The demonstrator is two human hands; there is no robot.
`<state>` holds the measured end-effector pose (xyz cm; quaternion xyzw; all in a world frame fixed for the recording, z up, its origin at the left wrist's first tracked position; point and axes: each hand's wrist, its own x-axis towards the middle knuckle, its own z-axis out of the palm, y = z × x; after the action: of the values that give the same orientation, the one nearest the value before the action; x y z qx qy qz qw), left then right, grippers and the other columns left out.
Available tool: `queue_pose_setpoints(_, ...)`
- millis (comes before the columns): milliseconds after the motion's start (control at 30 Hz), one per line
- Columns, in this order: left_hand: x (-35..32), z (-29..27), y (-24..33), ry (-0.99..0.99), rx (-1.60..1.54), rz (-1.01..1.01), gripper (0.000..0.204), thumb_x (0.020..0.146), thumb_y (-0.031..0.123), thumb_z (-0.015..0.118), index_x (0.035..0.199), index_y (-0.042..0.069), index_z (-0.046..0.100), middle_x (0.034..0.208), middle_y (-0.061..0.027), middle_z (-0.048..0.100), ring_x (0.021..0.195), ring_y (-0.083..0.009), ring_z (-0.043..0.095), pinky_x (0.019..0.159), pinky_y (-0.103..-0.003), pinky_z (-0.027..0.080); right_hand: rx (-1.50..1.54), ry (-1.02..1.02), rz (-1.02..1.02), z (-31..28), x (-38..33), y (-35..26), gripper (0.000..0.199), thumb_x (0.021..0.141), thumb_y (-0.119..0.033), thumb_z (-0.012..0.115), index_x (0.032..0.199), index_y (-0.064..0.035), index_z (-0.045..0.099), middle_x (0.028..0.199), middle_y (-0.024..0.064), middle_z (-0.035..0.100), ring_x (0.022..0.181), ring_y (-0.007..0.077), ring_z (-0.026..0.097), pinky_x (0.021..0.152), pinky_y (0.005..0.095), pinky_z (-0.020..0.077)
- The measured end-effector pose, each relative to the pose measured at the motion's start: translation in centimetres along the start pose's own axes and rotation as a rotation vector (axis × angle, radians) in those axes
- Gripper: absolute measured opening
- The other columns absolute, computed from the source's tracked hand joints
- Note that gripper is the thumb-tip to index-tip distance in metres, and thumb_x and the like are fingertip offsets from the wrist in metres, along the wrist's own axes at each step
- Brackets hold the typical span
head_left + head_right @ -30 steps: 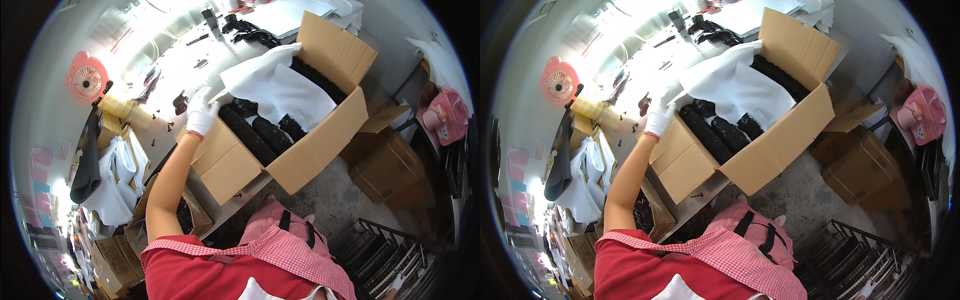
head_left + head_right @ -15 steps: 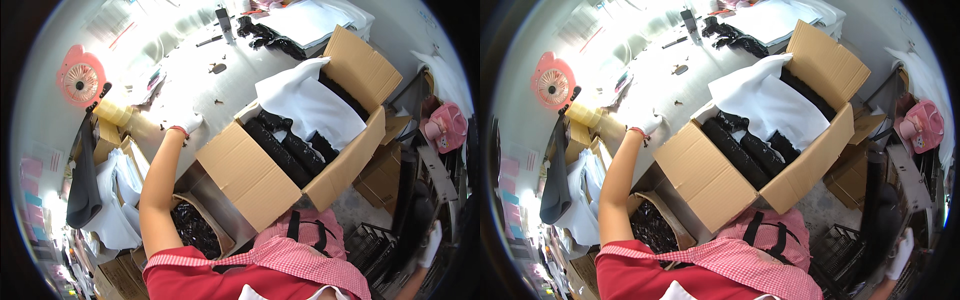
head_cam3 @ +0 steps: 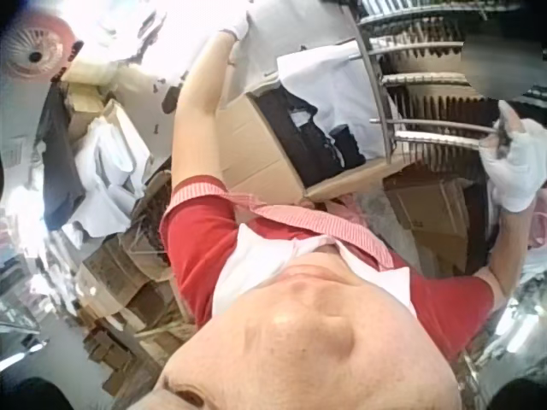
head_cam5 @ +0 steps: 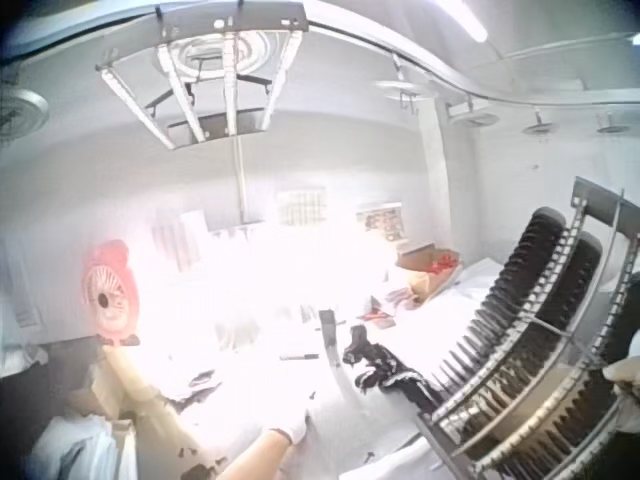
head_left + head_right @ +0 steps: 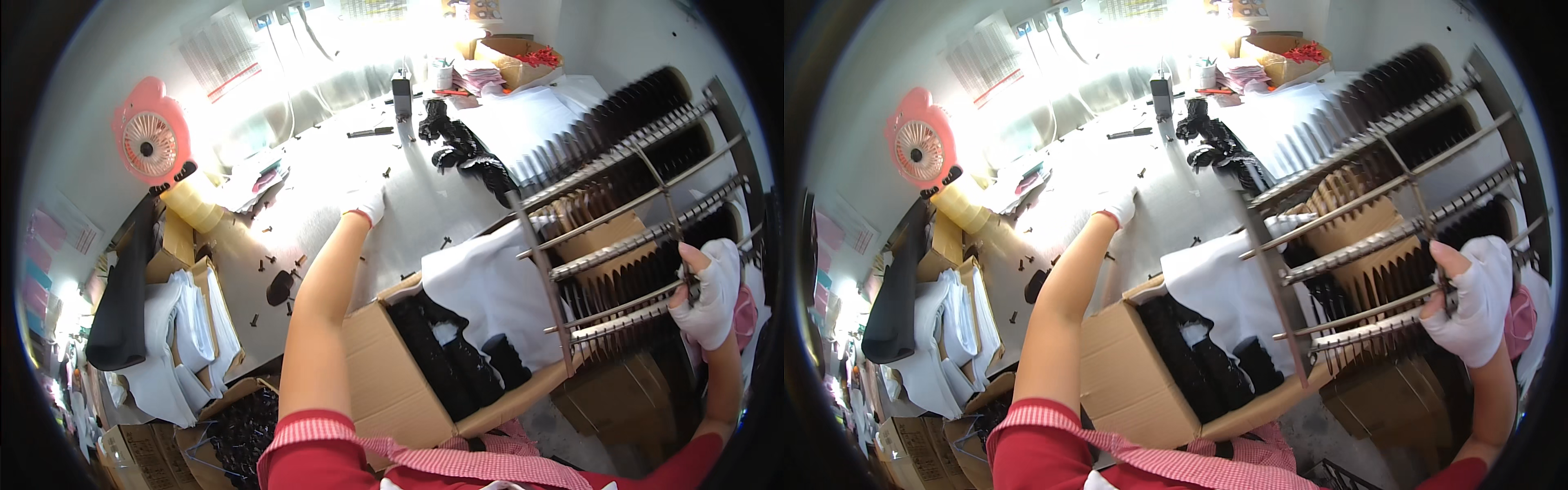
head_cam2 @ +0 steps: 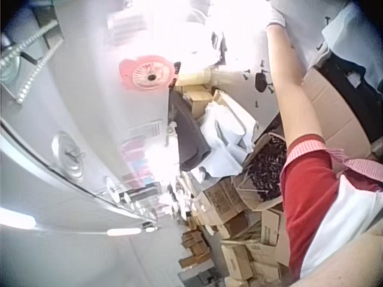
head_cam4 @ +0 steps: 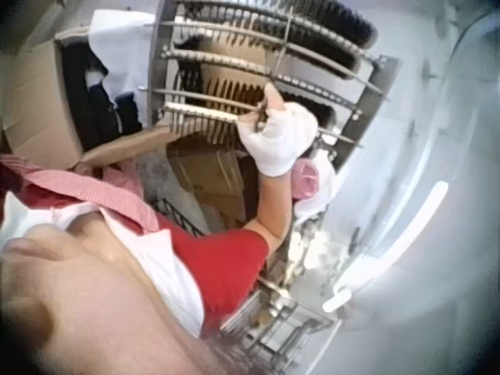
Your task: The person repeatedly picks up black hair accessories and places them onto a metal rack, then removes them and places them into a cardboard box. The person also moves the metal rack between the table and a nearby shelf.
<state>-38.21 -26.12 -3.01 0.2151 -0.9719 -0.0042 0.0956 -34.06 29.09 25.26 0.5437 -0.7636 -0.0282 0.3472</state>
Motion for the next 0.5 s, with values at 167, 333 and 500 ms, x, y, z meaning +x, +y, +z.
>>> queue_pose_setpoints(167,-6.4,-7.0,-3.6,-0.148,0.305,-0.107,0.03,0.089,0.015,0.055,0.116,0.009,0.066,0.112,-0.0208,0.067,0.107,-0.0366,0.064,0.091,-0.043,0.051,0.201,0.134,-0.253,7.5,4.7,3.0,0.042,0.078,-0.013,0.068,0.118,-0.0051,0.059,0.077,0.0053,0.054,0.065,0.0252,0.05,0.064,0.0402,0.04)
queue_pose_setpoints(333,-11.4,-17.9,2.5,0.517,-0.785,0.058,0.023,0.094,0.012,0.059,0.114,0.002,0.061,0.108,-0.0108,0.067,0.107,-0.0201,0.064,0.093,-0.032,0.048,0.248,0.26,-0.518,13.9,13.3,1.9,0.053,0.062,-0.005,0.072,0.113,-0.0065,0.06,0.073,0.0027,0.056,0.064,0.0229,0.052,0.062,0.0381,0.0427)
queue_pose_setpoints(500,-8.4,-27.4,8.9,0.389,-0.556,0.296,0.035,0.097,0.02,0.058,0.126,0.001,0.055,0.121,-0.0135,0.06,0.114,-0.0217,0.059,0.104,-0.033,0.043,0.279,0.264,-0.83,17.2,21.4,-0.8,0.018,0.082,-0.008,0.068,0.097,-0.0049,0.06,0.069,0.0052,0.057,0.064,0.0249,0.059,0.058,0.0378,0.0466)
